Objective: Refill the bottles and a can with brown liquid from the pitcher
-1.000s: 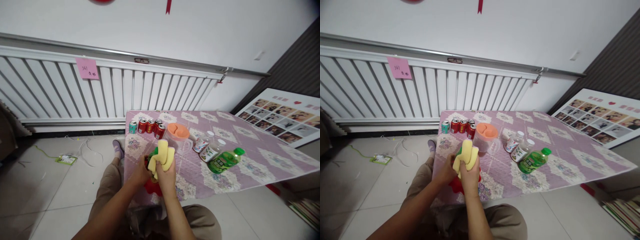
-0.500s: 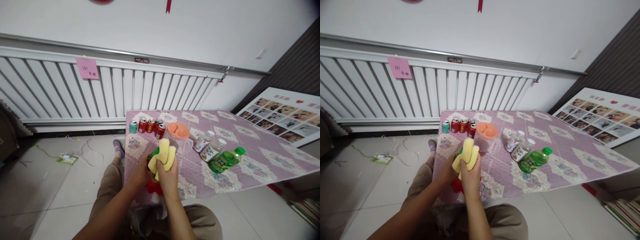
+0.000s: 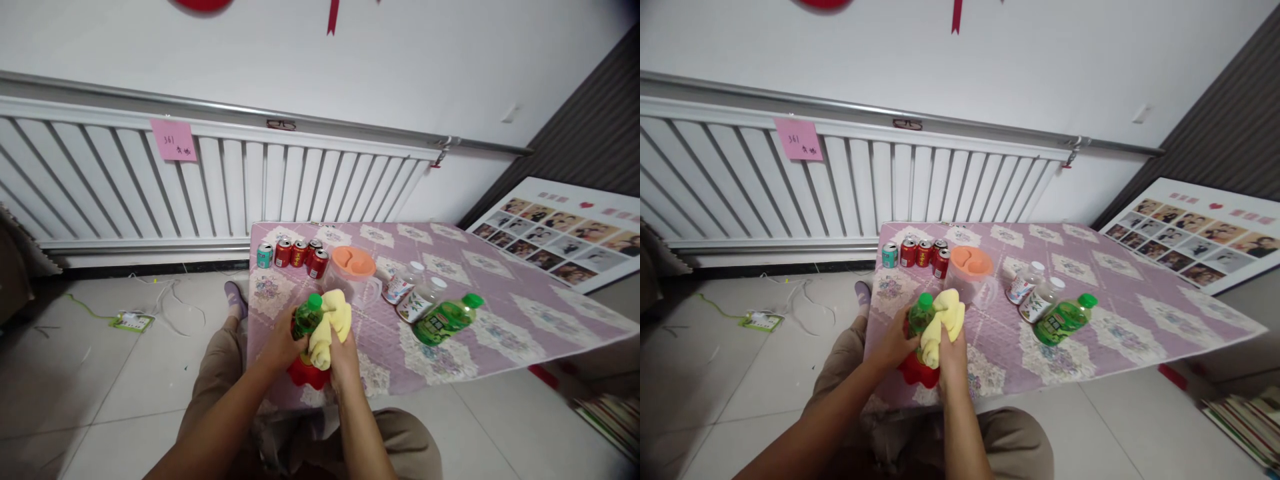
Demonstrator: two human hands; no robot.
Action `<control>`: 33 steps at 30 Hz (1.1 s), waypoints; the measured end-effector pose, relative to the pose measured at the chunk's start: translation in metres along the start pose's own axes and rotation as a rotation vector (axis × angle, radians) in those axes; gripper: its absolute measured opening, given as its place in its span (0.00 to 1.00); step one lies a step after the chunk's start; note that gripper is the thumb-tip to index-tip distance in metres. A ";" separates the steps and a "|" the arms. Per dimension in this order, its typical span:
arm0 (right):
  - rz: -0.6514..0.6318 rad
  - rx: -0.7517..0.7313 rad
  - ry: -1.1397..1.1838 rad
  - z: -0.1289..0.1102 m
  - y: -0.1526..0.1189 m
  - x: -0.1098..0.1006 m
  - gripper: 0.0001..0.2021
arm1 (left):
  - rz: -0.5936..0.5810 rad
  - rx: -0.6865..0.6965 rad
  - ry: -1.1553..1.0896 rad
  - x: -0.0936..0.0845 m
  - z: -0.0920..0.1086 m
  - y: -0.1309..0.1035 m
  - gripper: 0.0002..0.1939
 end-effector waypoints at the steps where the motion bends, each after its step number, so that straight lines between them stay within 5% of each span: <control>1: 0.000 0.018 -0.008 -0.001 -0.001 -0.001 0.29 | -0.013 -0.004 -0.002 -0.001 0.000 0.001 0.36; 10: -0.090 0.026 0.004 -0.025 -0.009 0.001 0.30 | -0.077 -0.119 -0.174 -0.012 0.019 0.011 0.36; 21: -0.126 0.177 0.226 0.000 -0.007 0.001 0.32 | -0.010 -0.120 -0.360 -0.037 0.080 0.031 0.30; 27: -0.296 0.359 0.443 -0.003 -0.023 0.007 0.28 | 0.045 -0.110 -0.459 -0.034 0.087 0.027 0.33; 33: -0.320 0.405 0.513 -0.007 -0.030 0.007 0.25 | 0.091 -0.095 -0.391 -0.031 0.083 0.027 0.32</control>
Point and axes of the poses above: each hand's wrist, its own y-axis towards the middle knuckle, its own x-axis out of the palm, z = x × y, the point moved 1 cm from there along y, towards the middle knuckle, and after that the axes turned 3 degrees about x, right-handed, at the moved point
